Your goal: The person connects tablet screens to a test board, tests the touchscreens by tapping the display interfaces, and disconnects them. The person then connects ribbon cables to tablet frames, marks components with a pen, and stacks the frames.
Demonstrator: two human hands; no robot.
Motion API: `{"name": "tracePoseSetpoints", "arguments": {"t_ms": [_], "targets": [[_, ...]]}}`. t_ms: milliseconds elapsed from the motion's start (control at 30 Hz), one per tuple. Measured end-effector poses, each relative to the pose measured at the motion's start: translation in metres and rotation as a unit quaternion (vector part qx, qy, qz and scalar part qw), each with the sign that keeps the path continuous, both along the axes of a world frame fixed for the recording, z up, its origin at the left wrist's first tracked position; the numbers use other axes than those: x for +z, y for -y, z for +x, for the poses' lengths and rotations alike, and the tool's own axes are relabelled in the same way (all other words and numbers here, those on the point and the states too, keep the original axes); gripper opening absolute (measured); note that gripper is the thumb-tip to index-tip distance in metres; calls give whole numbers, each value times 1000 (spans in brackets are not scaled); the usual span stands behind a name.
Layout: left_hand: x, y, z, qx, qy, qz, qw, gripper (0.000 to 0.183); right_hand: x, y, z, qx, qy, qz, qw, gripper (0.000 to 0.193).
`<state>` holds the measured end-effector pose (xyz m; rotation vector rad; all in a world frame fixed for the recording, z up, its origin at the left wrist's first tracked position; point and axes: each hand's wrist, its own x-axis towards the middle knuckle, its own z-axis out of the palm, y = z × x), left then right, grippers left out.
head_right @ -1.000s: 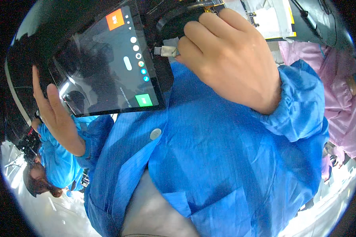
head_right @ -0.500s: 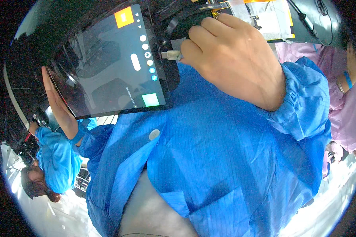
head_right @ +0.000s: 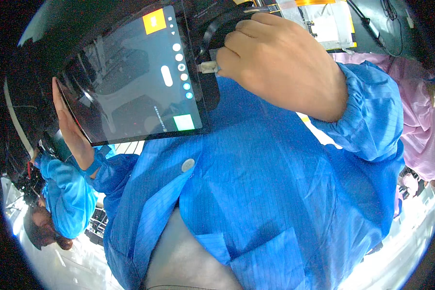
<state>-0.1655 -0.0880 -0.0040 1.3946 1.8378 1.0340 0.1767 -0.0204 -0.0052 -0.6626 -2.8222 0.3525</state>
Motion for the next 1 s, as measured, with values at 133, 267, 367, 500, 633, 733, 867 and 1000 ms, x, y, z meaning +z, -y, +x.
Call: {"name": "tracePoseSetpoints", "arguments": {"t_ms": [133,267,367,500,633,733,867,1000], "targets": [[1,0,4,11,67,5,998,74,0,-3,3,25,17,-5,1000,22],[-5,7,-9,9,89,-6,996,72,-5,0,-2,34,1,3,999,22],[-10,11,-27,4,76,0,997,68,-12,14,-17,26,-6,18,999,22],[-7,18,-23,3,-48,20,999,66,-16,31,-29,2,0,-2,1000,24],[8,17,35,-53,-335,127,932,68,-16,35,-26,-38,-33,3,999,24],[11,10,86,-153,-340,100,923,67,-19,40,-23,-32,-54,25,998,23],[0,-10,118,-185,-310,96,928,65,-25,47,-23,-58,-52,36,996,23],[-9,-16,123,-181,-272,114,938,61,-28,47,-23,-50,-49,48,996,21]]}}
